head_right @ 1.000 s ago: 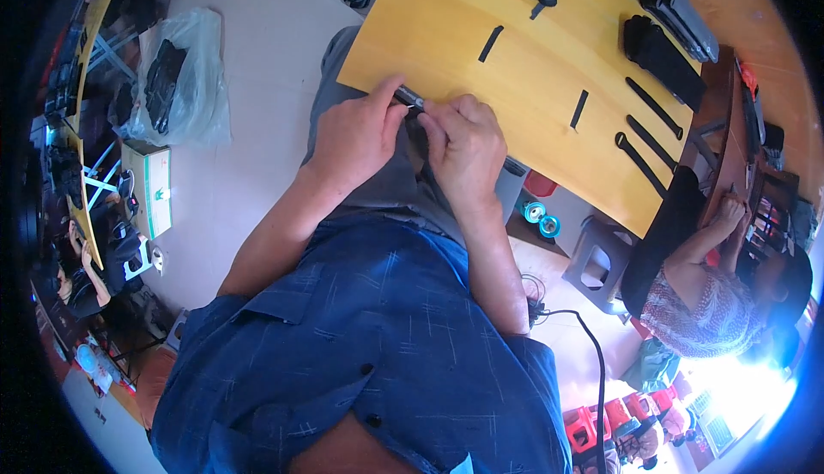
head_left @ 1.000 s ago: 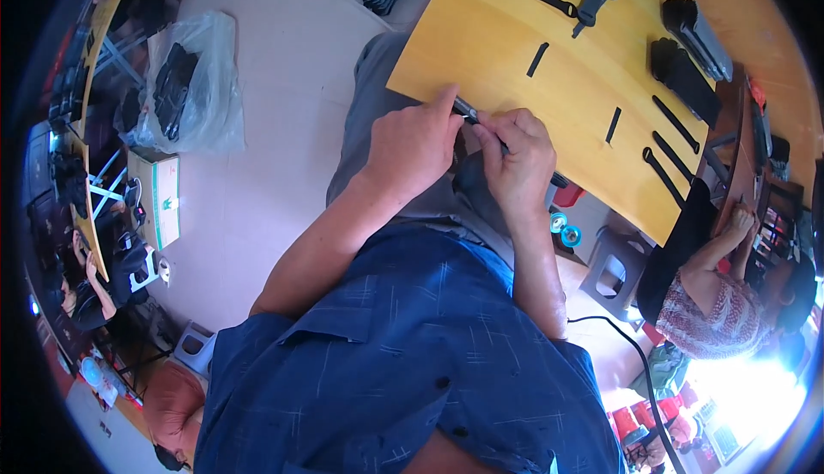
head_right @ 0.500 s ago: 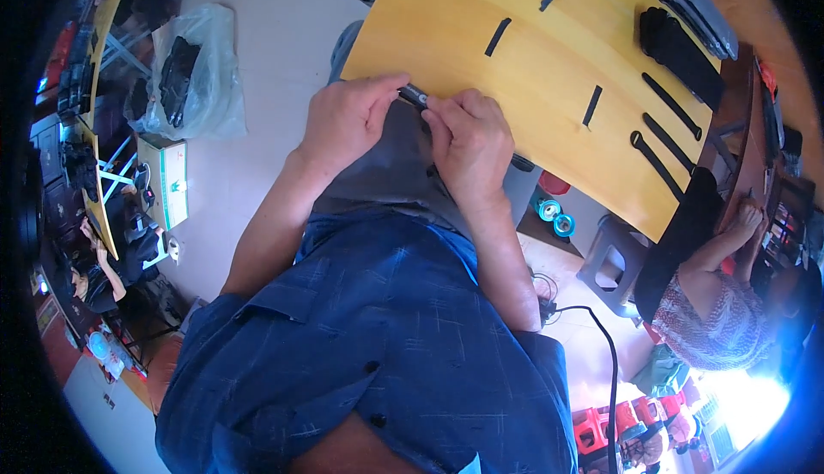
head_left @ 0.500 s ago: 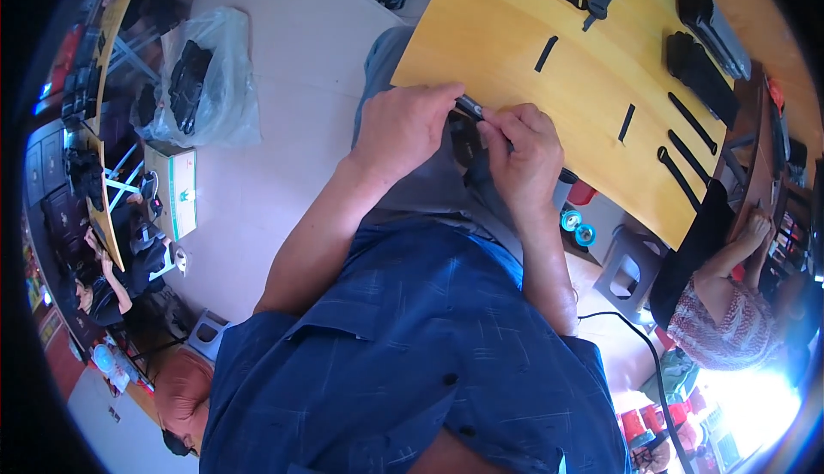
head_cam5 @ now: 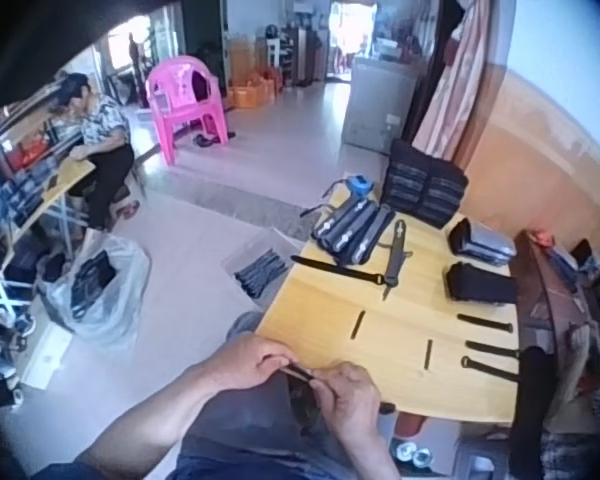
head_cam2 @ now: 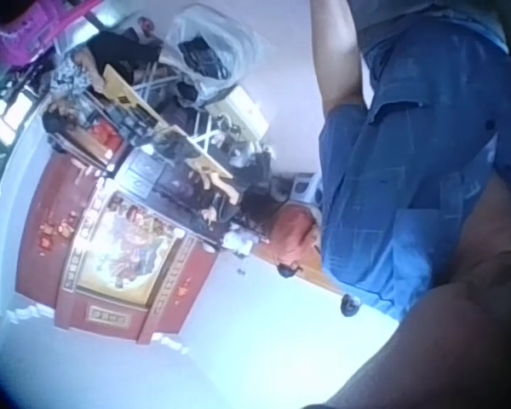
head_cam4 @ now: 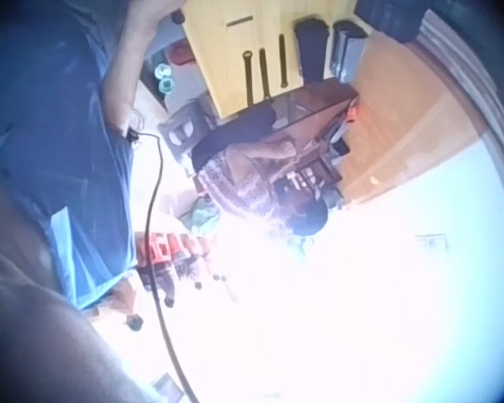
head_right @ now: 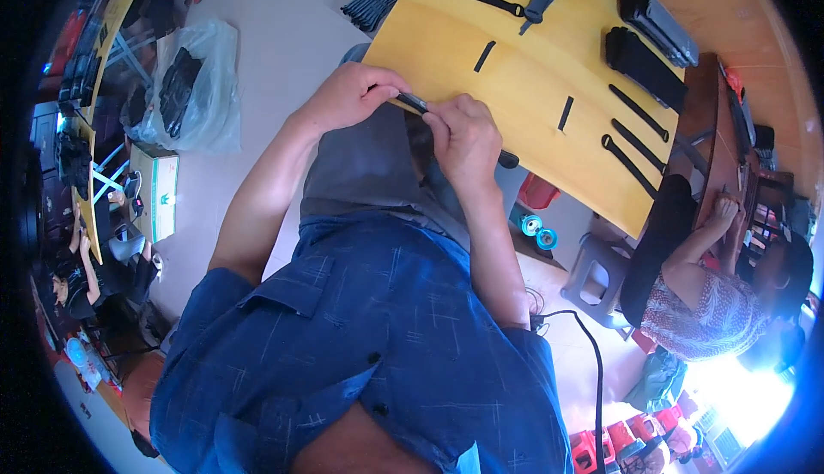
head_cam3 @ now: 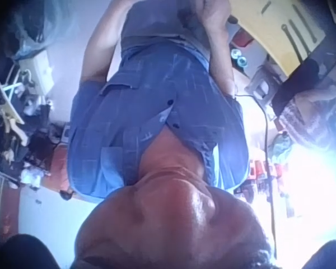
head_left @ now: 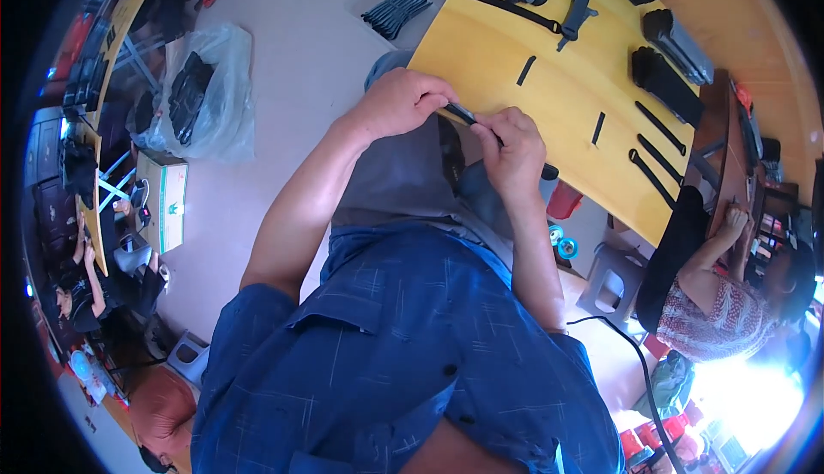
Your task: Assembling and measuring black textile straps with plastic buckles at a workshop table.
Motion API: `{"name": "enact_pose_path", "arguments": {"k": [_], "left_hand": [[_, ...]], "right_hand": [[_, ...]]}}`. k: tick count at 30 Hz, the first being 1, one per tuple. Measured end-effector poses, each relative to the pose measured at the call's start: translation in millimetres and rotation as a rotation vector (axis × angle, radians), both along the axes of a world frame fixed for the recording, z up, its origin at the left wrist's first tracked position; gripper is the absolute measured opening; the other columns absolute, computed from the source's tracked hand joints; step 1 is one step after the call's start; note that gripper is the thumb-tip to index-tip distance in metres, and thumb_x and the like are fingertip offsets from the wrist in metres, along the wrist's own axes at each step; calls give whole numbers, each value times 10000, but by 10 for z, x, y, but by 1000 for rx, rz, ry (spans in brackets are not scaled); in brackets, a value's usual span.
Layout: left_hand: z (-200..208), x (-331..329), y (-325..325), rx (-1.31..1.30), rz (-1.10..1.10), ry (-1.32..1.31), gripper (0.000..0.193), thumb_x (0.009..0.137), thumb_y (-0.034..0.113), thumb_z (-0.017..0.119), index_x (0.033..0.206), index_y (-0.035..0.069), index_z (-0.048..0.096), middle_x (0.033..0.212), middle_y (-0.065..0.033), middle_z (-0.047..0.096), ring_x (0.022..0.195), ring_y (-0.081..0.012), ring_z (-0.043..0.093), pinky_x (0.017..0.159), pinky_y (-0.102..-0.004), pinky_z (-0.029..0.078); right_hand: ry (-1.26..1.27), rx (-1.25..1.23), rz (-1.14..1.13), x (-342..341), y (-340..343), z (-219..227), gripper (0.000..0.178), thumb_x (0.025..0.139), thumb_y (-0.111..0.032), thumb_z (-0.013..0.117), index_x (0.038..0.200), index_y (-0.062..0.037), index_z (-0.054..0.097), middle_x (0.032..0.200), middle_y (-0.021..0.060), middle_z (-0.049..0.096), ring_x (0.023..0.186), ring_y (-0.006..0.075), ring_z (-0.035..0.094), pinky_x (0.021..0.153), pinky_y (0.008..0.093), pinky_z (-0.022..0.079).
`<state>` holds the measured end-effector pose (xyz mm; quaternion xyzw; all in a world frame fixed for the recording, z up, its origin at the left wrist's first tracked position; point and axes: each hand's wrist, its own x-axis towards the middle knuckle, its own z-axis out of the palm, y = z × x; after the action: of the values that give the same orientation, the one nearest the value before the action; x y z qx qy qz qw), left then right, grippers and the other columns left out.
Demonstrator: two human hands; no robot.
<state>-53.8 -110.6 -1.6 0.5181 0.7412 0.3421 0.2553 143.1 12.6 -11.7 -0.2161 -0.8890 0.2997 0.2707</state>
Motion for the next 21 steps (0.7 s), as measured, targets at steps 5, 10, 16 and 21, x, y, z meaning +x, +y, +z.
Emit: {"name": "enact_pose_path", "arguments": {"k": [5,10,16,21], "left_hand": [[5,219,-63,95,42,22,159,952,152,666,1031,116,799,935,-113,771,868,-322,735,801,-402,572],[154,572,-127,344,208,18,161,977,70,650,1082,58,771,960,-143,775,814,-269,748,740,-337,574],[268,912,-113,379,204,-23,163,970,61,655,1080,83,773,896,-153,765,774,-285,759,677,-340,576],[312,1095,-168,334,168,-94,162,972,56,648,1095,80,751,859,-140,755,744,-300,749,660,-362,574]], "right_hand": [[48,230,42,105,35,58,148,817,-108,811,960,-96,776,837,66,675,811,291,660,739,408,525],[314,346,-46,380,-376,266,319,837,-91,820,1143,-75,730,884,68,684,842,237,676,785,355,528],[391,-1066,-43,337,-551,-56,263,1027,-260,706,1163,-37,675,952,28,712,822,95,615,753,247,504],[447,-1136,9,382,-492,-95,312,1074,-315,629,1135,-12,673,937,38,706,822,91,619,755,253,511]]}}
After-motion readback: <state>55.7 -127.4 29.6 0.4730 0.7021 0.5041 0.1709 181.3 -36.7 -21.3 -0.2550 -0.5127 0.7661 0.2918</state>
